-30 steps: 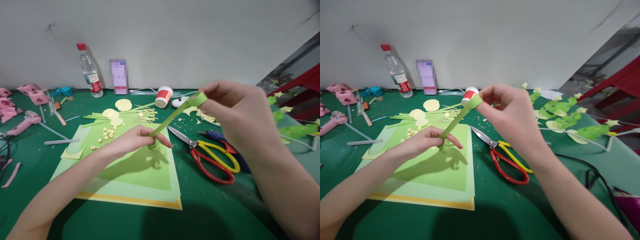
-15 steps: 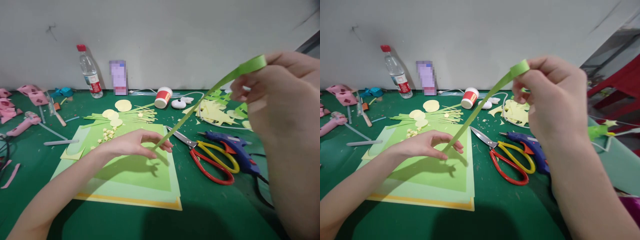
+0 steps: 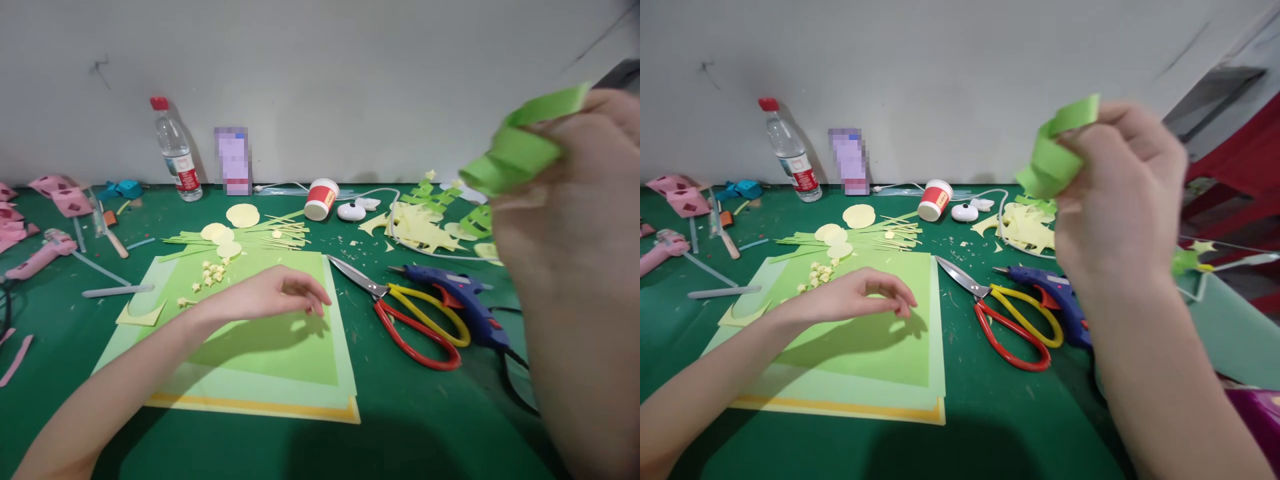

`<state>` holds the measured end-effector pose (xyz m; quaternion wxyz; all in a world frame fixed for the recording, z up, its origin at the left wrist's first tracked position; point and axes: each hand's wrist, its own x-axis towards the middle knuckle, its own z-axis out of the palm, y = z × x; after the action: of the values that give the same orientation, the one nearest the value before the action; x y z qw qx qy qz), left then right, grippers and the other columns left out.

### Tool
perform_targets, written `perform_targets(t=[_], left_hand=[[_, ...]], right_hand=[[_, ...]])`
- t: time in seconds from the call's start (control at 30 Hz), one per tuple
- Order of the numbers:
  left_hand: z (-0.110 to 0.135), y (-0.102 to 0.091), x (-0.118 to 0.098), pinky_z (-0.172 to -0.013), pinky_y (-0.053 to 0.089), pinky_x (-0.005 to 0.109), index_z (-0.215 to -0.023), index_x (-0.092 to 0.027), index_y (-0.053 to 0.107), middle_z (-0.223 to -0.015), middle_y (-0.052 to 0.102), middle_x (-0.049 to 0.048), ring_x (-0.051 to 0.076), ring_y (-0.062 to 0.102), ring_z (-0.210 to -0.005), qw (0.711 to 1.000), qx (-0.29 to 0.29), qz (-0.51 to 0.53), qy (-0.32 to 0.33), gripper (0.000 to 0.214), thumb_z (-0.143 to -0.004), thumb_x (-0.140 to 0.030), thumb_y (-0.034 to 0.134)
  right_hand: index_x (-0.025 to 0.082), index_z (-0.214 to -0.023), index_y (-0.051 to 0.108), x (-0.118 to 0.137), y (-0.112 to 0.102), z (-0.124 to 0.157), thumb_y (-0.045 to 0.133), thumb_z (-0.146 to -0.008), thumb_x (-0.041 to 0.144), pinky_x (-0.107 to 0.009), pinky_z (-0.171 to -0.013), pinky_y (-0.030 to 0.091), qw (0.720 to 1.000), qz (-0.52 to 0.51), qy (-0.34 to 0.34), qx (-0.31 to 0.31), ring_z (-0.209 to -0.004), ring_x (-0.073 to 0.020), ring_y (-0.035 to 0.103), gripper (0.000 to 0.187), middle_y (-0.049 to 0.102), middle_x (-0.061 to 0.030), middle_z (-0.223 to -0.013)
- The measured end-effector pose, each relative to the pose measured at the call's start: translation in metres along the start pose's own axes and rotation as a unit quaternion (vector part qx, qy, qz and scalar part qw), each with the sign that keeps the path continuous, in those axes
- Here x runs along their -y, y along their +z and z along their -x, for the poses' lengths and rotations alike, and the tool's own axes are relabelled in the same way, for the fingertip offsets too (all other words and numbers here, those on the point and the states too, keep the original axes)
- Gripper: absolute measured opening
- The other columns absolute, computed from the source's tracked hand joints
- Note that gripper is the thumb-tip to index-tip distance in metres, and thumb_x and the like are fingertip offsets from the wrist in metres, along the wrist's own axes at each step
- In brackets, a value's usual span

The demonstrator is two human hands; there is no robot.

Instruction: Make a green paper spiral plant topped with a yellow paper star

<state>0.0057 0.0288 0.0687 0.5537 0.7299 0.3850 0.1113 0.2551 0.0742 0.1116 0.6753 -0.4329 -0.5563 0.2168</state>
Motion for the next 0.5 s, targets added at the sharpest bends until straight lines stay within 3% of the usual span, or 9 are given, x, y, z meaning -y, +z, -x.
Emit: perform_targets(t=[0.03, 0.1, 0.27, 0.37, 0.5], left_hand=[[0.001, 0.001, -0.002, -0.079, 0.049, 0.027, -0.092, -0.019, 0.065, -0.092, 0.070, 0.0030, 0.013, 0.064, -0.086, 0.999, -0.051, 0.002, 0.011, 0.016, -0.084, -0.024, 0.051], [0.003, 0.002, -0.005, -0.079, 0.049, 0.026, -0.090, -0.019, 0.064, -0.092, 0.068, 0.0027, 0.013, 0.063, -0.085, 0.988, -0.148, 0.007, 0.048, 0.016, -0.084, -0.027, 0.052], [0.011, 0.003, -0.014, -0.085, 0.046, 0.025, -0.095, -0.021, 0.063, -0.102, 0.063, 0.0023, 0.013, 0.058, -0.095, 0.929, -0.329, -0.044, 0.162, 0.015, -0.085, -0.029, 0.056], [0.014, 0.003, -0.016, -0.090, 0.043, 0.026, -0.098, -0.024, 0.062, -0.107, 0.060, 0.0009, 0.013, 0.054, -0.101, 0.907, -0.355, -0.064, 0.218, 0.015, -0.084, -0.026, 0.057], [0.015, 0.005, -0.014, -0.092, 0.041, 0.029, -0.093, -0.025, 0.063, -0.104, 0.059, 0.0010, 0.014, 0.053, -0.102, 0.896, -0.355, -0.071, 0.258, 0.011, -0.082, -0.025, 0.060]], right_hand=[[0.019, -0.068, 0.050, 0.007, 0.009, 0.007, 0.050, -0.070, 0.012, -0.030, -0.055, 0.030, 0.998, -0.036, 0.042, -0.017, -0.062, -0.0087, 0.045, 0.007, 0.047, -0.0006, -0.068], [0.018, -0.064, 0.054, 0.017, 0.024, 0.022, 0.051, -0.068, 0.005, -0.028, -0.054, 0.032, 0.991, -0.074, 0.113, 0.008, -0.055, -0.0067, 0.044, 0.013, 0.049, 0.0012, -0.062], [0.018, -0.069, 0.058, 0.022, 0.045, 0.053, 0.058, -0.074, 0.016, -0.023, -0.060, 0.040, 0.964, -0.086, 0.170, 0.184, -0.063, -0.0070, 0.050, 0.005, 0.057, 0.0016, -0.069], [0.019, -0.070, 0.056, 0.020, 0.050, 0.066, 0.058, -0.075, 0.020, -0.022, -0.058, 0.040, 0.943, -0.054, 0.178, 0.276, -0.064, -0.0086, 0.051, 0.005, 0.056, 0.0018, -0.070], [0.018, -0.070, 0.056, 0.020, 0.053, 0.073, 0.056, -0.074, 0.018, -0.022, -0.057, 0.039, 0.933, -0.032, 0.172, 0.313, -0.062, -0.0087, 0.049, 0.004, 0.054, 0.0018, -0.069]])
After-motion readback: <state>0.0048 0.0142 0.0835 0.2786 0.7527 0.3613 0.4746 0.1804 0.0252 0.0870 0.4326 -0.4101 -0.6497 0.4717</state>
